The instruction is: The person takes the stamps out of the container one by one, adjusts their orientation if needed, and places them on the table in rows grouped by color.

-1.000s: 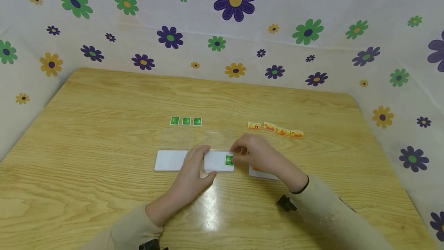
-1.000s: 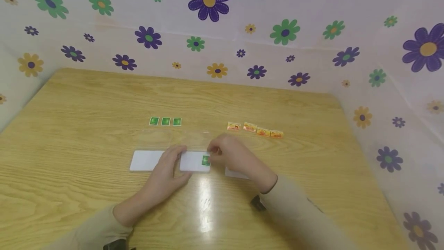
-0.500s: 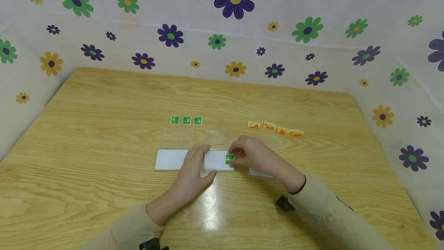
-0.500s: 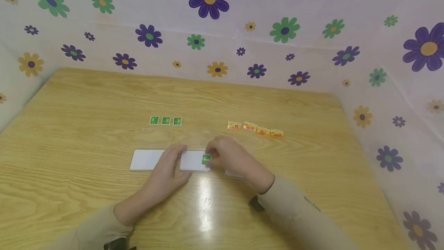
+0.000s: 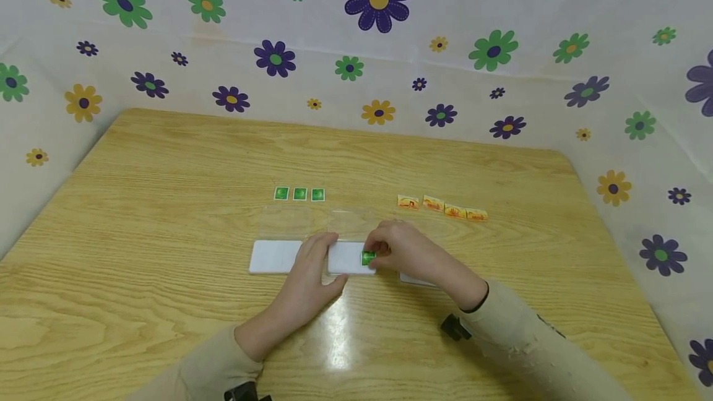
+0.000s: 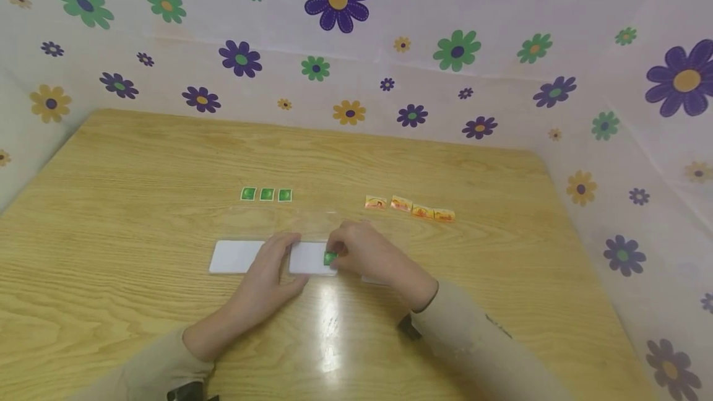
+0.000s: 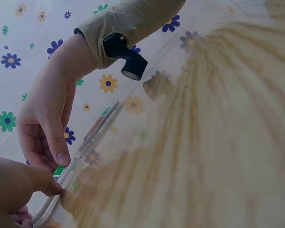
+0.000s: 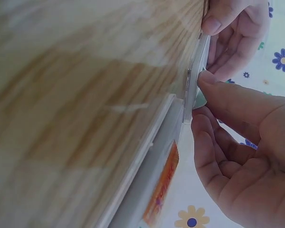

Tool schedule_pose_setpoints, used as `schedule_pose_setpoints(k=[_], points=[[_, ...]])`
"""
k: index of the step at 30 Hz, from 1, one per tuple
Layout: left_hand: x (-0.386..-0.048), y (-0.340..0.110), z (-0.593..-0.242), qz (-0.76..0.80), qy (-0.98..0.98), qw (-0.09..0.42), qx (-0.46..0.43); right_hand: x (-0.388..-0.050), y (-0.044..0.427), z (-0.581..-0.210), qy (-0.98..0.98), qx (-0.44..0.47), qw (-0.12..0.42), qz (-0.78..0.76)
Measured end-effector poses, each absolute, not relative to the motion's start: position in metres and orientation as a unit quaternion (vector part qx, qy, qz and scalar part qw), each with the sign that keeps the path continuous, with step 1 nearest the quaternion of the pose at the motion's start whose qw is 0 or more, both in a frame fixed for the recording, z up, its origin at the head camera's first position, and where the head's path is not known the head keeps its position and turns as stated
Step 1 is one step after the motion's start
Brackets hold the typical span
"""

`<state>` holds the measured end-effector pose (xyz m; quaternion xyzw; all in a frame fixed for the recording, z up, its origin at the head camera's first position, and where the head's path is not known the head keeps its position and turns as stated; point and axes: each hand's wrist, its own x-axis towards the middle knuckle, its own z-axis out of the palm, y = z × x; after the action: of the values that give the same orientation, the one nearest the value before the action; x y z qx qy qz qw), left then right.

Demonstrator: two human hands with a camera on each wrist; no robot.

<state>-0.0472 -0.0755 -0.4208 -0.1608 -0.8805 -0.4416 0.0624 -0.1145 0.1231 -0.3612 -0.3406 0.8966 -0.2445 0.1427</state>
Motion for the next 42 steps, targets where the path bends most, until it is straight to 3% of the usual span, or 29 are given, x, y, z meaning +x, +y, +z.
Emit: schedule_pose_setpoints(k=[17, 30, 42], points=[[-0.046, -0.075, -0.406, -0.454, -0.878, 0.036, -0.148, -0.135, 0.103, -0.33, 0.906, -0.327, 0.144, -0.229], [-0.046, -0.075, -0.408, -0.45, -0.878, 0.052, -0.154, -0.173, 0.071, -0.324, 0.911, -0.313, 0.145, -0.225], [-0.048, -0.076, -0.416, -0.442, -0.877, 0.081, -0.171, -0.202, 0.053, -0.34, 0.918, -0.293, 0.14, -0.226]])
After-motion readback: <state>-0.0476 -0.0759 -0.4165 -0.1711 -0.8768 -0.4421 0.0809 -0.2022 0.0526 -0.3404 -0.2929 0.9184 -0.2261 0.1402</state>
